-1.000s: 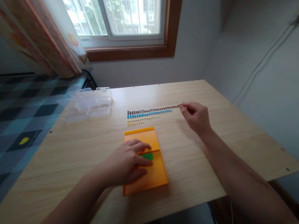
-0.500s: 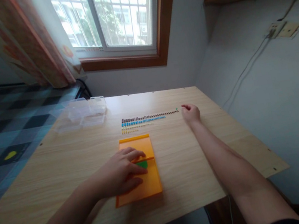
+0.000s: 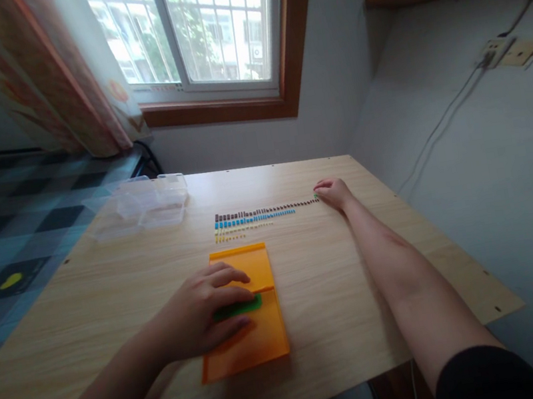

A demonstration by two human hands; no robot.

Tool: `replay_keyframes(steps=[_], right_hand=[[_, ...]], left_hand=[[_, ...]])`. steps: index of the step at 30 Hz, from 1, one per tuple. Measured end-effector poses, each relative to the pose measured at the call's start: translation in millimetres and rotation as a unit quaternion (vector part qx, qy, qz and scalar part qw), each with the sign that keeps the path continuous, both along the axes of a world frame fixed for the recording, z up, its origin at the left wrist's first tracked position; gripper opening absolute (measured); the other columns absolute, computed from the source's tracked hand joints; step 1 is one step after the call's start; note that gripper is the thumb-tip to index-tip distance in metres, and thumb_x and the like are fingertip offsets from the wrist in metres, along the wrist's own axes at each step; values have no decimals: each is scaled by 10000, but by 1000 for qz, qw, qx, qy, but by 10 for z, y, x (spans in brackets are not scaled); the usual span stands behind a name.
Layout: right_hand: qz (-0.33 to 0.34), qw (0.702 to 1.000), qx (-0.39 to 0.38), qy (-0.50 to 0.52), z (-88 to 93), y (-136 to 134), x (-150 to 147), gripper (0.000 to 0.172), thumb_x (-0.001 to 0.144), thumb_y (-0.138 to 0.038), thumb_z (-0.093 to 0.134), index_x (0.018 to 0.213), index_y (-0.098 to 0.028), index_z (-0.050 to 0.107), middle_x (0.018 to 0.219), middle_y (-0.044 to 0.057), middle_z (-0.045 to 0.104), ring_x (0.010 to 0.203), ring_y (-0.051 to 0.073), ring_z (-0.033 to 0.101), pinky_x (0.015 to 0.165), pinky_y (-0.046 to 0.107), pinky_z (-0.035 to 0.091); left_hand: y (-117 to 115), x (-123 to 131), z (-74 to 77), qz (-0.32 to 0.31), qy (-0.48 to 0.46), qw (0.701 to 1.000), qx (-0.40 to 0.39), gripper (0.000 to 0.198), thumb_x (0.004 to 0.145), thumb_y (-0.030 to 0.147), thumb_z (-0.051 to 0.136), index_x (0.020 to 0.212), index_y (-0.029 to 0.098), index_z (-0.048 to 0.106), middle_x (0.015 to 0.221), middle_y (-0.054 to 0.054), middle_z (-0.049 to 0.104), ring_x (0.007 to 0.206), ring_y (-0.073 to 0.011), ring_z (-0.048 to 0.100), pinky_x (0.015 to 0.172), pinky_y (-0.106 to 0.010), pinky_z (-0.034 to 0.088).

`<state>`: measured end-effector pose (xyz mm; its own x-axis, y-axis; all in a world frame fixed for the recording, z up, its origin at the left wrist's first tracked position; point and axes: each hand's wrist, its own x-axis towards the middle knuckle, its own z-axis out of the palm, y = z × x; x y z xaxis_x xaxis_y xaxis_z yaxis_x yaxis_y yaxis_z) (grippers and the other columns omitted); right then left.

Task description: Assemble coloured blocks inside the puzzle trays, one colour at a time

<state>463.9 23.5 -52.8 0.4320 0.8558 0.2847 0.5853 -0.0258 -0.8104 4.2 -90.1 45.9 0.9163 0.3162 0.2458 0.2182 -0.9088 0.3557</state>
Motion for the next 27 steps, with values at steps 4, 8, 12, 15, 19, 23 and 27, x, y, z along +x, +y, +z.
replay_keyframes(steps=[4,8,12,15,19,23,27], right_hand=[[15,1000,-4,-7,-11,-15,13,140,630,-275,747,723,-182,796,1064,119,773,1010,283,710,940,372,547],[19,1000,-12,-14,-23,6,16,155,622,-288,757,729,-184,801,1033,105,774,1004,273,708,968,370,529],[14,1000,-18,-12,-29,24,12,189,656,-326,747,768,-184,801,943,95,785,963,272,716,954,380,534],[11,1000,-22,-6,-27,17,6,217,686,-353,736,804,-181,799,903,99,791,921,266,724,913,371,551],[14,1000,-27,-7,-20,10,2,185,678,-319,748,787,-176,792,917,104,795,917,256,727,884,340,554],[13,999,-32,-21,-24,24,9,169,671,-310,750,763,-174,791,951,94,793,951,257,719,897,341,546],[4,998,-38,-41,-30,40,30,193,665,-342,757,760,-178,793,948,84,790,945,253,715,917,346,537]], left_hand=[[3,2,11,-8,-9,1000,-3,270,956,448,605,1019,230,752,1099,-77,736,978,-252,676,866,-403,511],[2,17,-5,-9,-8,1000,-8,261,953,440,612,1010,224,748,1088,-76,736,975,-247,677,855,-389,512],[0,19,-3,-10,-1,1000,-21,255,949,436,618,1004,222,745,1085,-72,730,975,-243,675,844,-378,519],[3,16,2,-16,-2,999,-30,260,946,436,619,1018,219,743,1081,-72,727,967,-239,676,832,-369,522],[7,15,2,-15,-7,999,-35,242,942,419,628,1022,223,746,1063,-70,725,952,-229,676,827,-356,521],[7,18,0,-14,-10,999,-30,231,940,401,632,1018,218,750,1046,-66,728,934,-221,674,817,-347,517],[10,25,-13,-13,-25,999,-17,203,959,347,604,993,209,750,1003,-58,735,902,-204,672,800,-332,509]])
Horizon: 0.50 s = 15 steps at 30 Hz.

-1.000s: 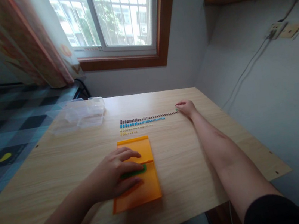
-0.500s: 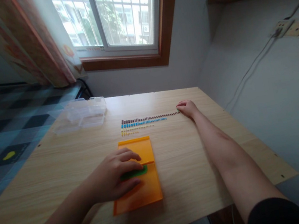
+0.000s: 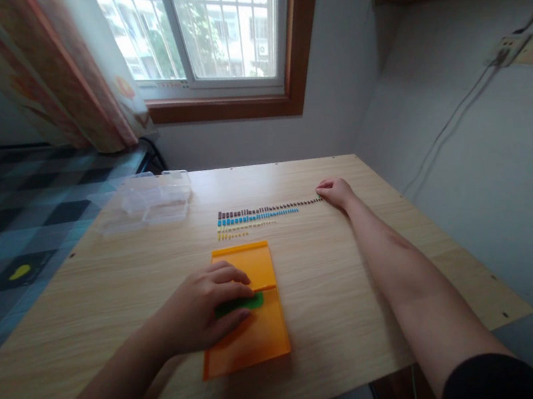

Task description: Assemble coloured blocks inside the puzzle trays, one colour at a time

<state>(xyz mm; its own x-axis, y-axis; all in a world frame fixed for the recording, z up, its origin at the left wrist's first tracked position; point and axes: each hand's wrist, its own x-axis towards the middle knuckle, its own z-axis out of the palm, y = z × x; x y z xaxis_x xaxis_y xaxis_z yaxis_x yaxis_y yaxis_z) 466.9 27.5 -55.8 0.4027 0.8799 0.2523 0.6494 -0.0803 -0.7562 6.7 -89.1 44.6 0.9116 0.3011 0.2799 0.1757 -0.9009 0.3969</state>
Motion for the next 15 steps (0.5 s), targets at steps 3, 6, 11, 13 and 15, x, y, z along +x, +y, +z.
replay_keyframes(steps=[3,6,11,13,15], right_hand=[[-9,1000,0,-17,-3,-2,18,226,673,-385,760,765,-181,793,976,87,789,966,258,708,943,356,526],[-13,1000,1,-27,-9,-10,28,254,688,-414,755,783,-183,797,952,87,789,965,262,704,945,363,522],[-16,999,0,-29,-23,-12,18,248,694,-410,747,776,-180,793,895,85,787,911,252,712,915,359,532],[-17,999,1,-28,-25,-10,11,232,680,-387,754,776,-180,792,909,87,788,903,248,713,909,356,535],[-16,1000,1,-26,-22,-11,7,222,667,-373,760,773,-181,792,923,88,789,906,246,713,907,354,538]], left_hand=[[4,2,-2,15,-13,1000,4,213,990,302,560,954,204,745,955,-49,739,874,-187,673,797,-320,503],[6,-3,8,15,-16,1000,-2,223,987,343,575,967,200,745,940,-54,737,863,-191,675,786,-317,508],[7,-12,15,9,-13,1000,-8,243,978,385,586,993,202,745,956,-63,736,880,-203,679,794,-321,514],[8,-14,13,5,-13,1000,-9,254,977,397,583,994,200,743,961,-67,736,883,-205,678,795,-323,514],[8,-16,13,2,-13,1000,-11,262,974,407,584,999,199,741,965,-70,736,882,-206,676,798,-327,515]])
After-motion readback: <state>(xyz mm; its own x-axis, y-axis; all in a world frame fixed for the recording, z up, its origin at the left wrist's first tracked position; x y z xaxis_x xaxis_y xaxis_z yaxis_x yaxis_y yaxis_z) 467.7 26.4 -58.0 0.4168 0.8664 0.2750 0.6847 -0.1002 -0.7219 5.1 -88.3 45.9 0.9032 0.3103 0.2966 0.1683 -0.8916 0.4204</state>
